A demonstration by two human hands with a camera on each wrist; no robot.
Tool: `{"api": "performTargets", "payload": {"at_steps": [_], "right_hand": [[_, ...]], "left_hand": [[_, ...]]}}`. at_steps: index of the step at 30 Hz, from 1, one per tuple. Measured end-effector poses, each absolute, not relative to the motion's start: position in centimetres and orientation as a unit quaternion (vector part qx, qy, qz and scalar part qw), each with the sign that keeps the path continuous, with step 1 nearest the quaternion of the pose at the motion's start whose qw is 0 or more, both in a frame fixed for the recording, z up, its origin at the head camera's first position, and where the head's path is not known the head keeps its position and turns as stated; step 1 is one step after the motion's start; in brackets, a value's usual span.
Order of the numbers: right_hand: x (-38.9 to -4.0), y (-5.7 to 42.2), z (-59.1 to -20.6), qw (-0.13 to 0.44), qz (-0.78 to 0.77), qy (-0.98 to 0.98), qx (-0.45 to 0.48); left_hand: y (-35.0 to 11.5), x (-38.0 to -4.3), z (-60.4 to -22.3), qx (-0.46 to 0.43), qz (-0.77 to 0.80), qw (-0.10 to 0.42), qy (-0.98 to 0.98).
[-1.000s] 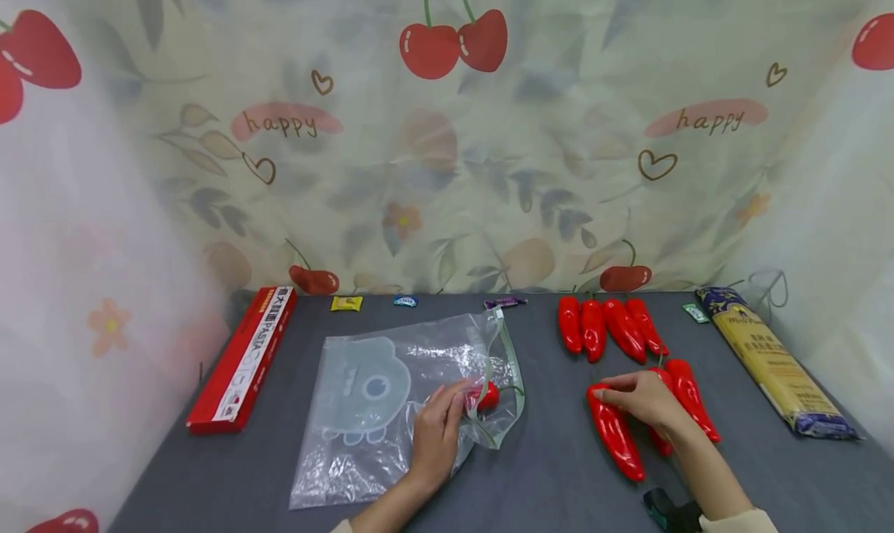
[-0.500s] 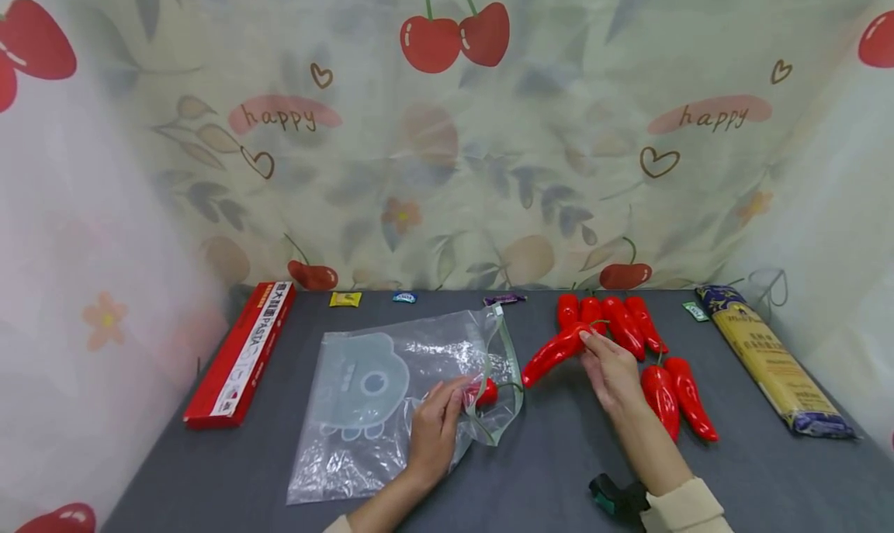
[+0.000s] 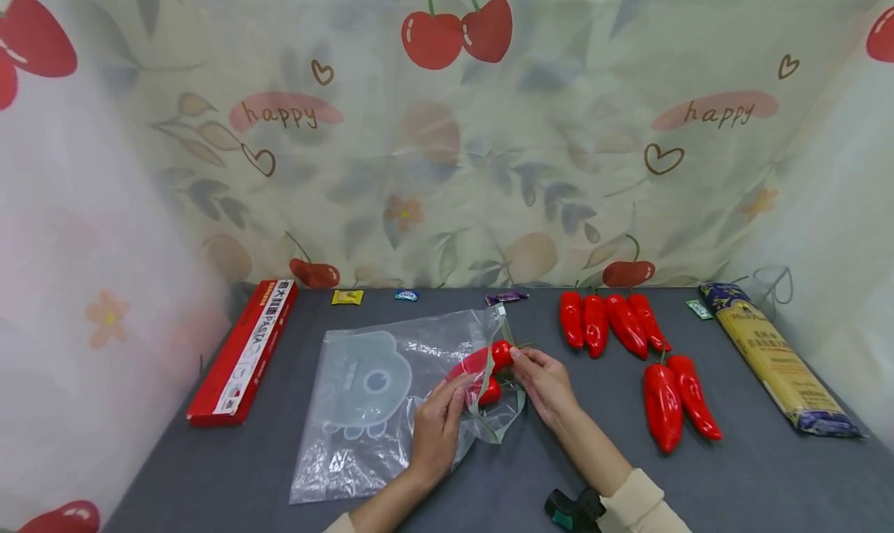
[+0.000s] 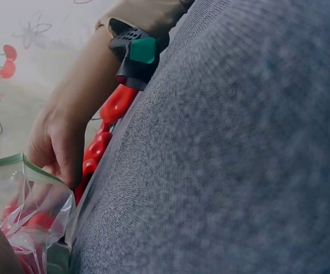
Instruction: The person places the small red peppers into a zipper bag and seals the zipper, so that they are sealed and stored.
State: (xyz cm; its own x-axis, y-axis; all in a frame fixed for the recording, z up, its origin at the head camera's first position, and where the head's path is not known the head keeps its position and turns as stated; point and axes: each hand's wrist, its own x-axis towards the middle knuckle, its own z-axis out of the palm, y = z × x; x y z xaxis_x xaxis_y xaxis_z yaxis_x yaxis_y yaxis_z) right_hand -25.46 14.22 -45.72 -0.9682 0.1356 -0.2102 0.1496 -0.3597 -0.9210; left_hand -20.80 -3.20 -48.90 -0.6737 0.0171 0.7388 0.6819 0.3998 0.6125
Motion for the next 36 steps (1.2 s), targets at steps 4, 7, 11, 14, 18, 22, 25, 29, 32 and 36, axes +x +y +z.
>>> {"api": "performTargets", "payload": {"at_steps": [4,7,11,14,18,22,25,29,32,36], "right_hand": [[-25.1,14.0,-45.9,0.046,-0.8,0.588,0.108],[-24.9,14.5,-45.9,0.062,-0.785,0.609,0.099],[-24.8,16.1,-45.7,0.061,-0.781,0.614,0.095],[-24.6,18.0,-45.4,0.05,-0.797,0.596,0.086],[-23.7,21.5,-44.7,0.025,-0.803,0.591,0.066],[-22.9,25.5,-43.9,-0.02,-0.792,0.608,0.052],[-22.6,28.0,-43.4,-0.076,-0.77,0.628,0.08],[-22.5,30.3,-42.9,-0.14,-0.728,0.652,0.159],[-22.5,31.2,-42.8,-0.178,-0.719,0.638,0.211],[-22.6,31.7,-43.0,-0.196,-0.685,0.658,0.244]], "left_hand": [[-3.1,-20.8,-48.9,-0.229,-0.501,0.332,-0.766],[-3.1,-20.6,-48.9,-0.222,-0.504,0.325,-0.769],[-3.2,-20.5,-49.0,-0.216,-0.508,0.331,-0.765],[-3.2,-20.6,-48.9,-0.22,-0.512,0.34,-0.757],[-3.0,-20.7,-48.9,-0.227,-0.514,0.341,-0.754],[-3.0,-20.8,-49.0,-0.225,-0.511,0.331,-0.76],[-3.0,-20.7,-48.9,-0.222,-0.519,0.316,-0.763],[-3.1,-20.7,-48.8,-0.217,-0.523,0.312,-0.763],[-3.0,-20.7,-48.8,-0.212,-0.517,0.321,-0.765],[-2.9,-20.5,-48.5,-0.203,-0.511,0.323,-0.77]]}}
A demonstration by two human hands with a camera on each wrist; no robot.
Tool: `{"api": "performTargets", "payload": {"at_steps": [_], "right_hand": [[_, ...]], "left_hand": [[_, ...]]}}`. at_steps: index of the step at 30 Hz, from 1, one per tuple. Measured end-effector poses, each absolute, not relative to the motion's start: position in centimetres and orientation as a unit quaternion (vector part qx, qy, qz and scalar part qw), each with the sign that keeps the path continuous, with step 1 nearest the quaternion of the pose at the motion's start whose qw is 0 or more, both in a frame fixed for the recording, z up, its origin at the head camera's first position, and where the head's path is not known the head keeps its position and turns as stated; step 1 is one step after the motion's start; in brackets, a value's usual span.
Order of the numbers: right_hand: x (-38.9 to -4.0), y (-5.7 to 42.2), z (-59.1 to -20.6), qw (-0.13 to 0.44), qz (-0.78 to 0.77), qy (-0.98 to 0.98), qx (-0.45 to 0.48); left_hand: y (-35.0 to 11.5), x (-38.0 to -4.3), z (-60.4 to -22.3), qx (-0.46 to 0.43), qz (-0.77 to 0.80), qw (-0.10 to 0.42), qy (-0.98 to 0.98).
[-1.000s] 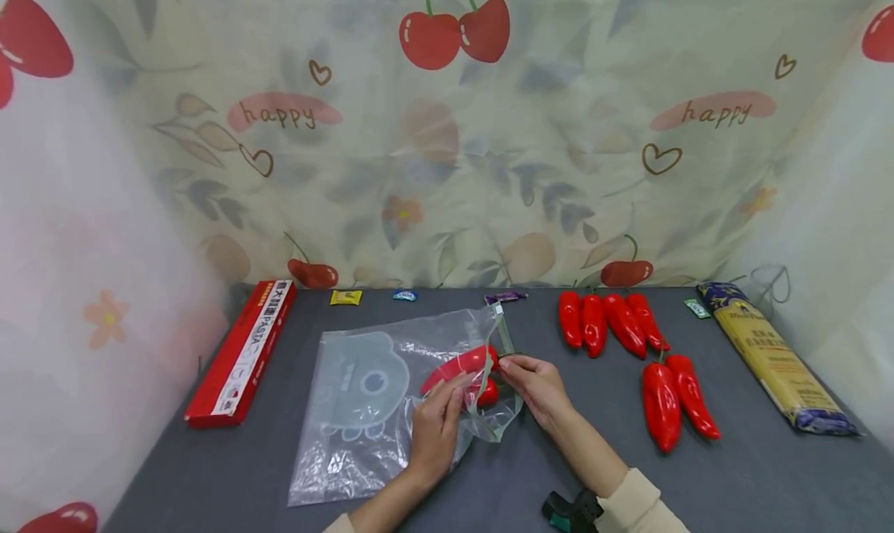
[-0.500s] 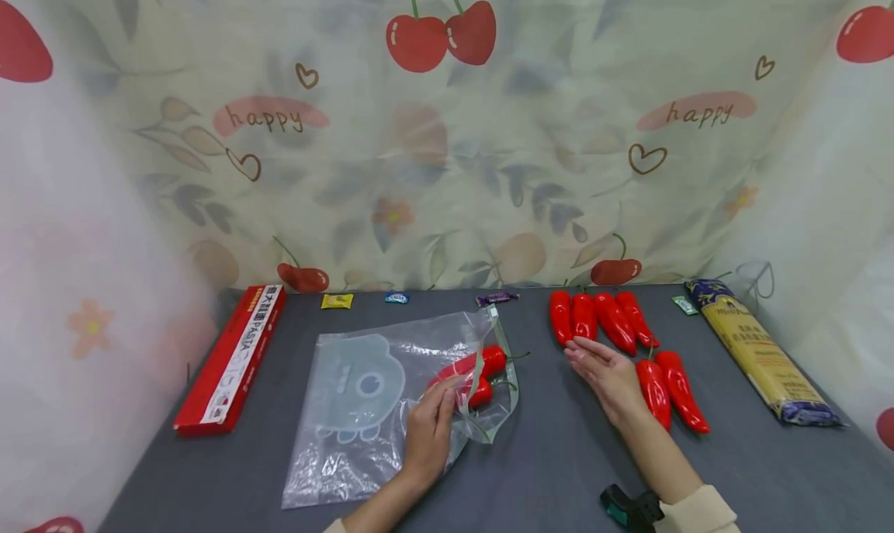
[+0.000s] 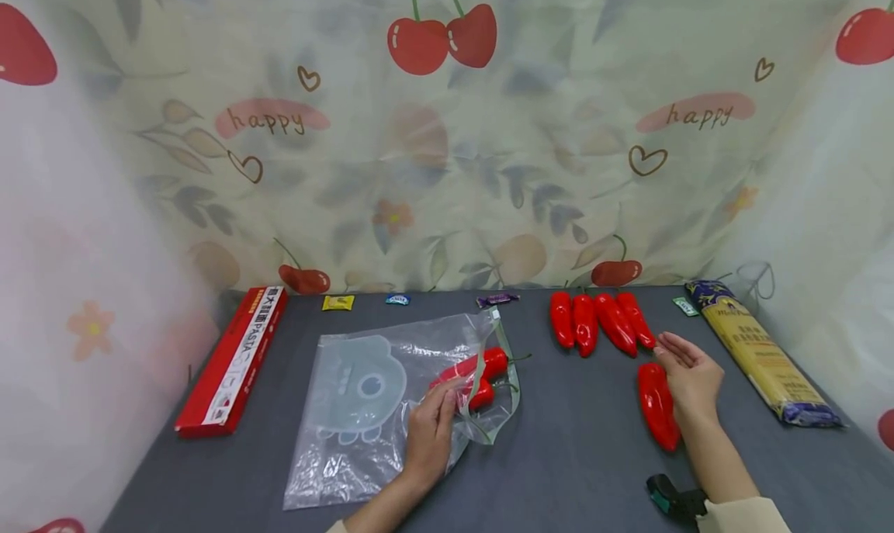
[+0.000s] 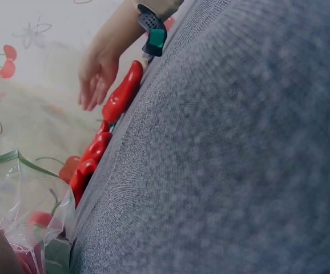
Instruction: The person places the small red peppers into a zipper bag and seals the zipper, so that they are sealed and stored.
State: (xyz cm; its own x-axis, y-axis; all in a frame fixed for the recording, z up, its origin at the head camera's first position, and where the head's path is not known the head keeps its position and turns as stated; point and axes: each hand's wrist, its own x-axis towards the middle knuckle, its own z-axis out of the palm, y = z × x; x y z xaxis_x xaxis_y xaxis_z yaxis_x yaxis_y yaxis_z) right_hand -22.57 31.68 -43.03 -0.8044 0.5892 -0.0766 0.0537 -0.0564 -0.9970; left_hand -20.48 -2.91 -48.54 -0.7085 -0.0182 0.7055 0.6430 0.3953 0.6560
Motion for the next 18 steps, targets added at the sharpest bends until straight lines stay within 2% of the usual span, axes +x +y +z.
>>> {"api": "performTargets", "payload": {"at_steps": [8,14,18], "right_hand": [[-22.3,31.7,-44.2,0.065,0.498,-0.84,-0.208],[-22.0,31.1,-43.9,-0.026,0.44,-0.883,-0.161],[-22.0,30.8,-43.8,-0.044,0.414,-0.9,-0.132]], "left_hand": [[-2.8,-20.0,-47.8,-0.191,-0.513,0.313,-0.776],[-3.0,-20.5,-48.7,-0.198,-0.515,0.313,-0.773],[-3.0,-20.6,-48.8,-0.209,-0.526,0.306,-0.765]]}}
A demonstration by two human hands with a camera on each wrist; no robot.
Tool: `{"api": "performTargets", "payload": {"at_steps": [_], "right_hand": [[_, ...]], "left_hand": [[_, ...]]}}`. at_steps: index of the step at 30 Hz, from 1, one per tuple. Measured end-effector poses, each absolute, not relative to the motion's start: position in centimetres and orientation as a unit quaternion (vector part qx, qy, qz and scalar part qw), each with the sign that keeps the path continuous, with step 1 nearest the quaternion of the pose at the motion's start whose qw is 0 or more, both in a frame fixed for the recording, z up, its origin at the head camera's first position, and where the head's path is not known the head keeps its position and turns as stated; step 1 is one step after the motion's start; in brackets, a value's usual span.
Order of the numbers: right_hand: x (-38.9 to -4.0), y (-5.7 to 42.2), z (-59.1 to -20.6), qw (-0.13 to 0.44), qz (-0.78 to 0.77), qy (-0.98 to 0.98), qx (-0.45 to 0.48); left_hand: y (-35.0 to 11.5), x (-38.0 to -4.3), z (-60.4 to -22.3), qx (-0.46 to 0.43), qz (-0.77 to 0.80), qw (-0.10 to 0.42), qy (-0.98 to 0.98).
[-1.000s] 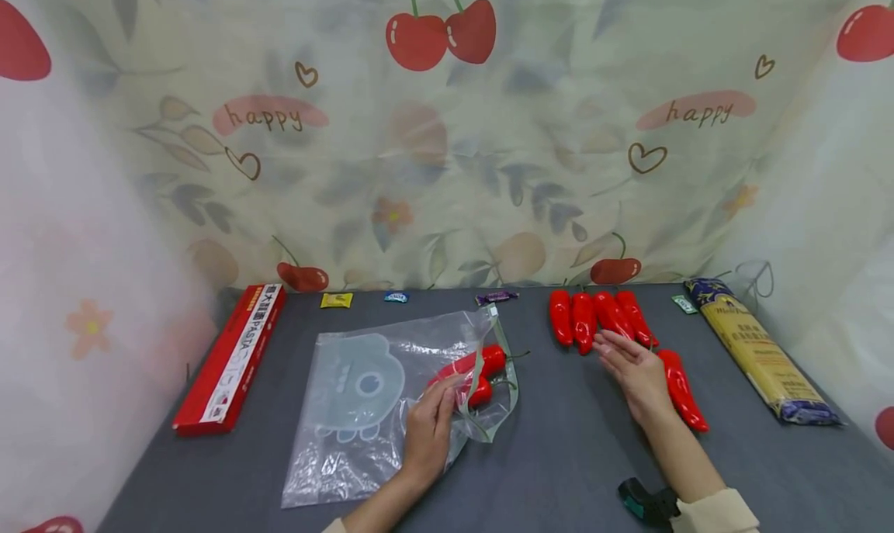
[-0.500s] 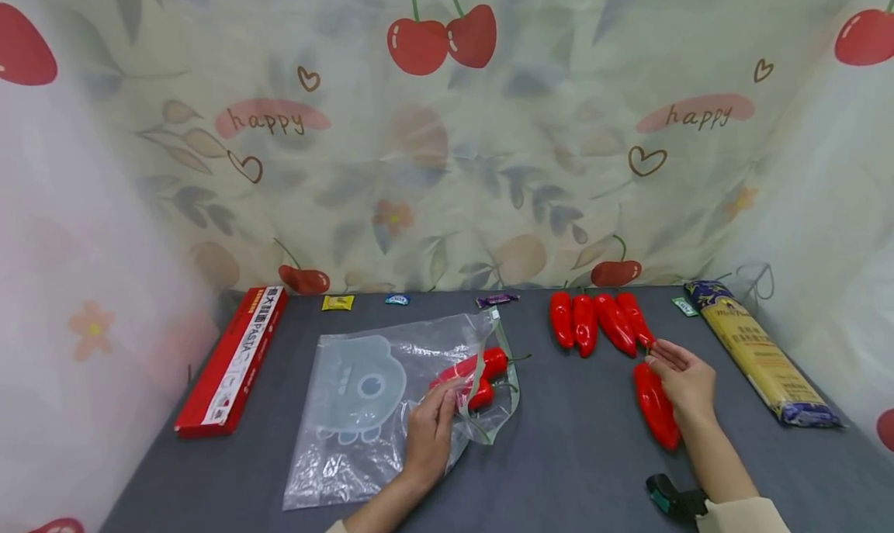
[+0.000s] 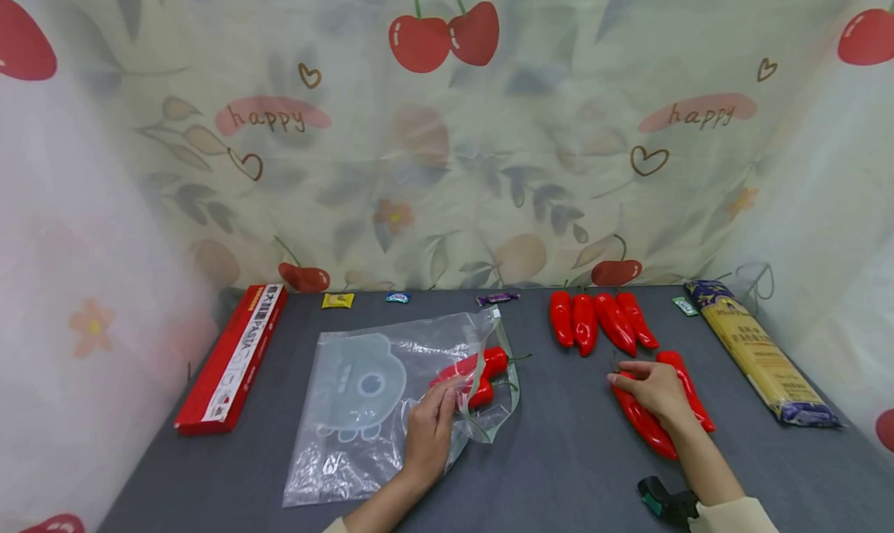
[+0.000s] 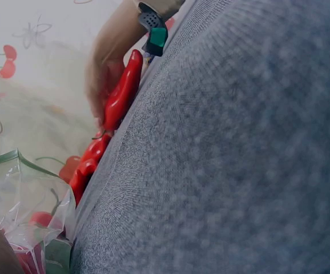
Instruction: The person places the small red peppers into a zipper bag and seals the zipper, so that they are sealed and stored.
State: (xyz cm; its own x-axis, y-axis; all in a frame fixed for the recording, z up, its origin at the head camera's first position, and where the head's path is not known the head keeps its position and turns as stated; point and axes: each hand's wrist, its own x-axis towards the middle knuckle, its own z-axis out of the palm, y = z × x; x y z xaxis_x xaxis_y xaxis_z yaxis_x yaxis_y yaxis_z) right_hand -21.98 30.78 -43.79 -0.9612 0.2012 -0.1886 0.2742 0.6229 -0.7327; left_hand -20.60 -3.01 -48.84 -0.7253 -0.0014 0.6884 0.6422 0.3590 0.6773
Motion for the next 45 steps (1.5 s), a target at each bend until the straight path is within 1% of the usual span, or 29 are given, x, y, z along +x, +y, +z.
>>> {"api": "performTargets", "payload": {"at_steps": [2,4,8,11,14,16,18,21,22,24,28,31,35,39,45], "right_hand": [[-22.1,30.5,-43.7,0.043,-0.418,0.898,0.131],[-22.3,29.9,-43.5,0.029,-0.45,0.883,0.134],[-23.0,27.5,-42.5,-0.008,-0.593,0.792,0.145],[-23.7,25.0,-41.8,-0.043,-0.735,0.66,0.15],[-24.6,22.8,-41.5,-0.096,-0.836,0.516,0.16],[-25.4,21.5,-41.8,-0.141,-0.869,0.448,0.156],[-26.1,20.2,-42.3,-0.182,-0.872,0.426,0.157],[-27.0,18.7,-43.5,-0.217,-0.855,0.442,0.163],[-27.1,18.2,-43.8,-0.217,-0.846,0.457,0.169],[-27.3,17.5,-44.5,-0.199,-0.832,0.488,0.175],[-27.5,16.2,-45.3,-0.13,-0.794,0.568,0.173],[-27.6,15.1,-45.5,-0.101,-0.761,0.62,0.162],[-27.8,13.5,-45.3,-0.102,-0.713,0.679,0.144],[-28.0,12.4,-45.1,-0.1,-0.676,0.72,0.123],[-28.0,13.4,-45.3,-0.077,-0.686,0.714,0.111]], "left_hand": [[-3.0,-20.6,-48.8,-0.213,-0.53,0.303,-0.763],[-3.1,-20.6,-48.8,-0.214,-0.528,0.307,-0.762],[-3.1,-20.4,-48.0,-0.209,-0.521,0.315,-0.765],[-3.0,-20.5,-48.0,-0.203,-0.52,0.316,-0.767],[-2.9,-20.7,-48.7,-0.205,-0.519,0.322,-0.765],[-2.8,-20.7,-48.7,-0.209,-0.521,0.32,-0.763],[-2.8,-20.6,-48.8,-0.213,-0.525,0.314,-0.762],[-2.9,-20.7,-48.9,-0.22,-0.527,0.309,-0.76],[-2.9,-20.7,-48.9,-0.223,-0.528,0.308,-0.759],[-2.9,-20.7,-48.9,-0.226,-0.526,0.31,-0.759],[-3.1,-20.7,-48.7,-0.227,-0.523,0.315,-0.759],[-3.2,-20.8,-48.6,-0.232,-0.513,0.334,-0.756],[-3.3,-20.7,-48.6,-0.24,-0.51,0.339,-0.753],[-3.4,-20.7,-48.7,-0.234,-0.515,0.323,-0.759],[-3.4,-20.8,-48.9,-0.232,-0.515,0.32,-0.76]]}}
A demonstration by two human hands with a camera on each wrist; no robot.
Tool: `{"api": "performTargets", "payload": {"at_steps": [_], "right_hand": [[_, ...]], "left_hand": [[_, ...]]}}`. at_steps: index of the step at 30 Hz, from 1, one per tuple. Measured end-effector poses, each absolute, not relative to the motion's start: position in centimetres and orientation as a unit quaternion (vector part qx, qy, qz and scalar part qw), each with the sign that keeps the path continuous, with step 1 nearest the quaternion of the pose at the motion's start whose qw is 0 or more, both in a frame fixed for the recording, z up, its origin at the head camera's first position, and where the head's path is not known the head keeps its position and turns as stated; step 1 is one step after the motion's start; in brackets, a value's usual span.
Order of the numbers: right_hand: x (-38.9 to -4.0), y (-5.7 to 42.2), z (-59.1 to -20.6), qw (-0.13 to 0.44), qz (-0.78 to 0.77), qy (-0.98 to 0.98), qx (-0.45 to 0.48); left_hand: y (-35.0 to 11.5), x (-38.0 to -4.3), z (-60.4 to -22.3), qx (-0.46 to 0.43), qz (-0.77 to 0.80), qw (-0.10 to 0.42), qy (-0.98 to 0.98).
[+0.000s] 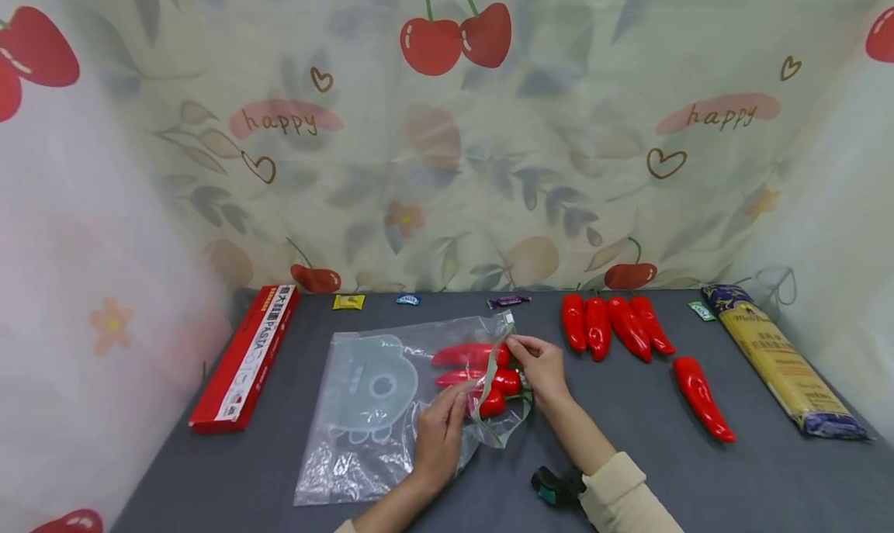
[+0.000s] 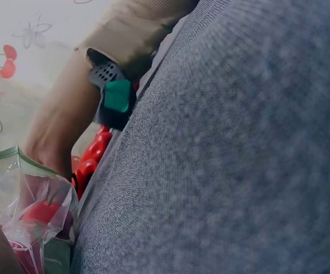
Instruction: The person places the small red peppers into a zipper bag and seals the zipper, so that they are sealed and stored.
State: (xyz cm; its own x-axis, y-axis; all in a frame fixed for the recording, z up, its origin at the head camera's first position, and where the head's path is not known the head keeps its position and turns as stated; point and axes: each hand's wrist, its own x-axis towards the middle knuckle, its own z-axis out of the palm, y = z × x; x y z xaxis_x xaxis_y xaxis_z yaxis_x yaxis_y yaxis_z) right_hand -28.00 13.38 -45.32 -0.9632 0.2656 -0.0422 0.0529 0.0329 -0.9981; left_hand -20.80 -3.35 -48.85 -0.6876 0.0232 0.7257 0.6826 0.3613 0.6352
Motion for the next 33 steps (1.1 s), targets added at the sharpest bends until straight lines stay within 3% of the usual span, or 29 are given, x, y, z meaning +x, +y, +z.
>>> {"api": "performTargets", "payload": {"at_steps": [7,16,25,33], "right_hand": [[-27.0,17.8,-44.5,0.055,0.705,-0.706,-0.039],[-24.4,27.9,-43.3,0.035,0.745,-0.666,-0.026],[-22.5,36.1,-43.2,0.084,0.804,-0.584,-0.071],[-22.0,39.1,-44.6,0.122,0.782,-0.597,-0.131]], "left_hand": [[-3.2,-20.8,-48.7,-0.231,-0.512,0.345,-0.752],[-3.4,-20.8,-48.5,-0.223,-0.516,0.318,-0.764],[-3.3,-21.0,-48.9,-0.233,-0.512,0.335,-0.756],[-3.1,-20.7,-48.9,-0.223,-0.519,0.32,-0.761]]}}
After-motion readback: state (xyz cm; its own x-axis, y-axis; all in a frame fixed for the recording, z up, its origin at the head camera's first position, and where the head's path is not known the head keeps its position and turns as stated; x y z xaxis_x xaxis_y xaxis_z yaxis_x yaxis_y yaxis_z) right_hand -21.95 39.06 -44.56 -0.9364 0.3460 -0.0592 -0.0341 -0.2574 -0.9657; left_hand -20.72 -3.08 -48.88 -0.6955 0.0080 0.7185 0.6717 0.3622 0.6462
